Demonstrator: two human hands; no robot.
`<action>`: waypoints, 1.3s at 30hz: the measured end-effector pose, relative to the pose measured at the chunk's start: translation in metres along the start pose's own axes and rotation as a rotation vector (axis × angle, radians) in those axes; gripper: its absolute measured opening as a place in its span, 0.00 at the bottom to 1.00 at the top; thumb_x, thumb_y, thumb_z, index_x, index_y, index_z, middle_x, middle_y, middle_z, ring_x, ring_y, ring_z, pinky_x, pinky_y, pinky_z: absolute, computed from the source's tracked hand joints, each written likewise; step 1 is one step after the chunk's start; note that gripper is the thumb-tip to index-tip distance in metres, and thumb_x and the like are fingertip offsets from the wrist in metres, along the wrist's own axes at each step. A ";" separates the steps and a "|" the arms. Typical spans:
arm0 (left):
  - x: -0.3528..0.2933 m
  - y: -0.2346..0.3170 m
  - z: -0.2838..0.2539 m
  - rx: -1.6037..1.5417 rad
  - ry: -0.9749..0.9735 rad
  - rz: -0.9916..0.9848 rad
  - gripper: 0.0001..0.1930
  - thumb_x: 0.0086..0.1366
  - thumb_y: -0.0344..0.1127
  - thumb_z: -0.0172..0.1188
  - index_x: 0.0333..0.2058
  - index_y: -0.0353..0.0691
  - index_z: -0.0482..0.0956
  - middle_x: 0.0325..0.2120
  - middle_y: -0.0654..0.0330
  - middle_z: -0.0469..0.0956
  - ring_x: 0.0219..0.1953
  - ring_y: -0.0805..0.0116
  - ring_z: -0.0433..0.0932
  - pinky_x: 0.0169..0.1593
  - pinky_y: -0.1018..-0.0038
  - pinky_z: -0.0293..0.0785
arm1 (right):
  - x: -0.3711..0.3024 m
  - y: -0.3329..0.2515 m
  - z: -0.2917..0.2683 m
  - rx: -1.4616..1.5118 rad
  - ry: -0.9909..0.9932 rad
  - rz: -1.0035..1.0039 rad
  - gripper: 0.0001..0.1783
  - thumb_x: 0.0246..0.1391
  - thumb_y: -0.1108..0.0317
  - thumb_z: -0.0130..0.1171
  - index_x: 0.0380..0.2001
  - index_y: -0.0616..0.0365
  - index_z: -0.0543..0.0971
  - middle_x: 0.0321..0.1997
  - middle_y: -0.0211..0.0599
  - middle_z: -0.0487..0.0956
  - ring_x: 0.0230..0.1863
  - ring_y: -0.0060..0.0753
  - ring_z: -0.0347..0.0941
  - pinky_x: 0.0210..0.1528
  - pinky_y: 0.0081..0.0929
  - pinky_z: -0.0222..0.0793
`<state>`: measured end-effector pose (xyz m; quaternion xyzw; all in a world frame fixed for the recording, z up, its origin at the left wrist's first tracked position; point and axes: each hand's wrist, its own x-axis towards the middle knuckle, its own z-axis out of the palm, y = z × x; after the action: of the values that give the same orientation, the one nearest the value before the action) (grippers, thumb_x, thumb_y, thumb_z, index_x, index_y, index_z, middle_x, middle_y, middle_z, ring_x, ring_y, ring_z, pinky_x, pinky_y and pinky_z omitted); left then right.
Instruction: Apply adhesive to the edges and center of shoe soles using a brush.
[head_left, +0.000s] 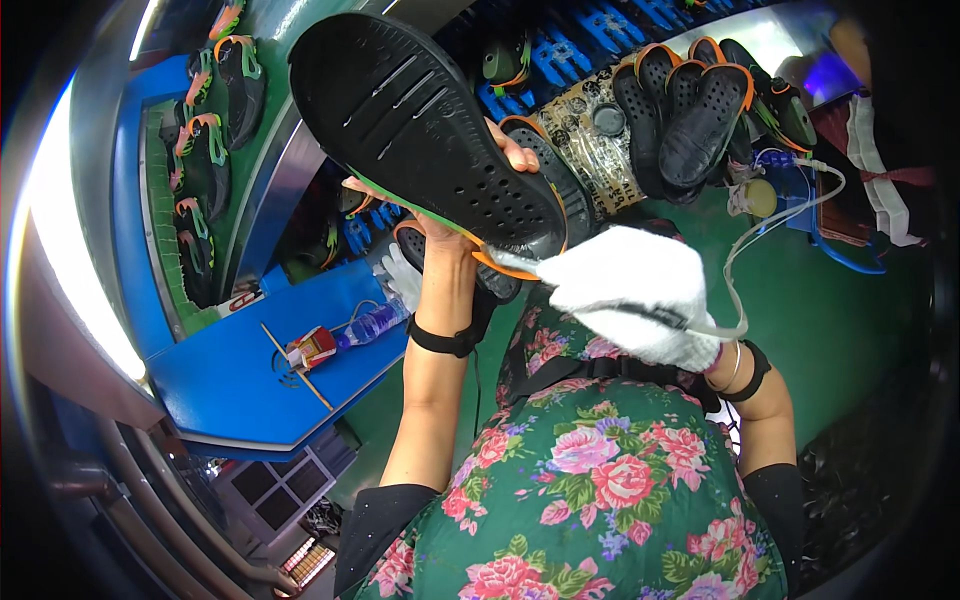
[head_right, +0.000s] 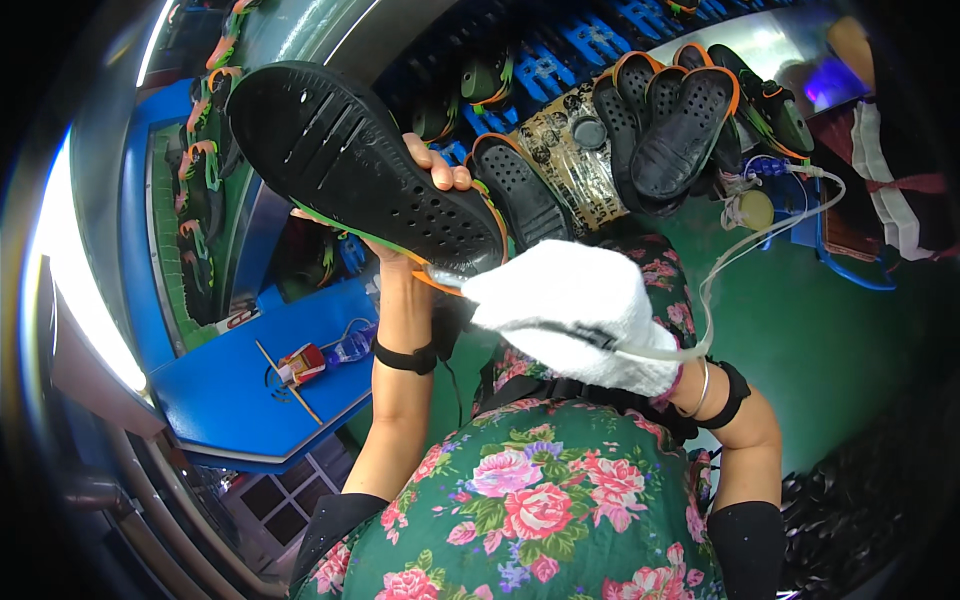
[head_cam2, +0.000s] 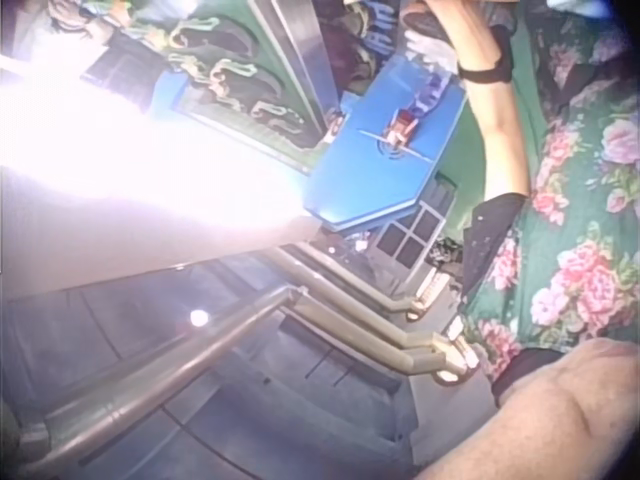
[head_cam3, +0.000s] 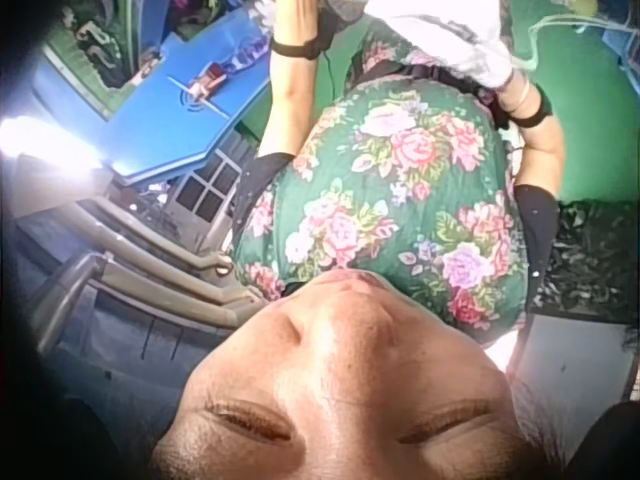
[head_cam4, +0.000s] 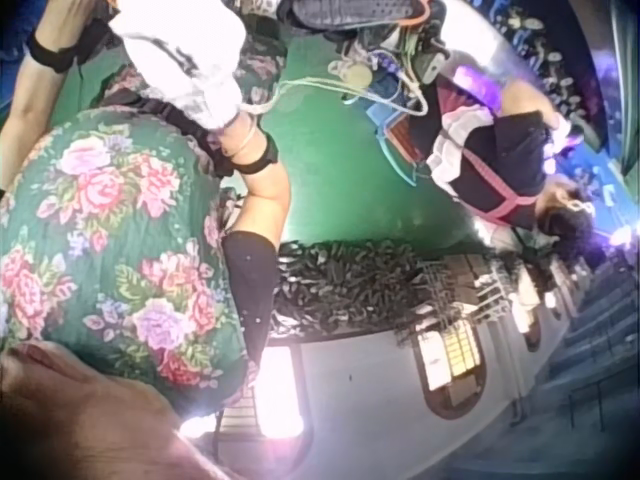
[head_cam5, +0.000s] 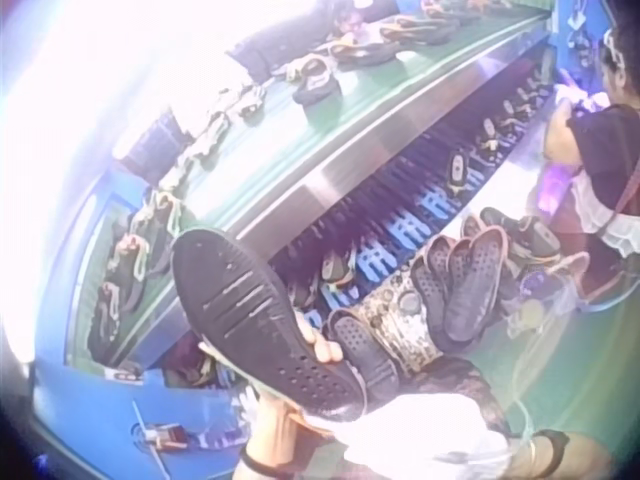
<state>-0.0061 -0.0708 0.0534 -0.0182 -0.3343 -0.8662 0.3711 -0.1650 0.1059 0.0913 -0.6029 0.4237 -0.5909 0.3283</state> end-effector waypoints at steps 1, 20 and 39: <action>0.000 0.000 -0.002 0.003 -0.004 -0.006 0.51 0.56 0.79 0.53 0.48 0.23 0.73 0.38 0.50 0.75 0.44 0.54 0.80 0.54 0.54 0.77 | -0.001 0.002 -0.003 -0.046 0.007 -0.032 0.15 0.43 0.77 0.70 0.38 0.55 0.87 0.42 0.39 0.87 0.42 0.41 0.84 0.42 0.33 0.79; -0.004 -0.014 -0.009 0.056 0.119 -0.094 0.65 0.41 0.93 0.41 0.52 0.29 0.72 0.36 0.48 0.77 0.41 0.51 0.80 0.49 0.52 0.77 | -0.014 -0.003 0.012 -0.067 0.067 -0.009 0.11 0.42 0.81 0.70 0.33 0.59 0.86 0.42 0.46 0.86 0.41 0.44 0.84 0.42 0.34 0.79; 0.007 -0.012 -0.004 -0.082 0.085 -0.380 0.65 0.46 0.91 0.33 0.69 0.39 0.59 0.54 0.43 0.76 0.42 0.46 0.85 0.43 0.51 0.86 | -0.017 0.017 0.001 -0.231 -0.029 -0.214 0.15 0.47 0.74 0.70 0.42 0.57 0.86 0.42 0.38 0.87 0.38 0.37 0.83 0.40 0.29 0.79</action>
<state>-0.0182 -0.0713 0.0453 0.0668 -0.2802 -0.9334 0.2138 -0.1655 0.1142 0.0685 -0.6869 0.4173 -0.5612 0.1977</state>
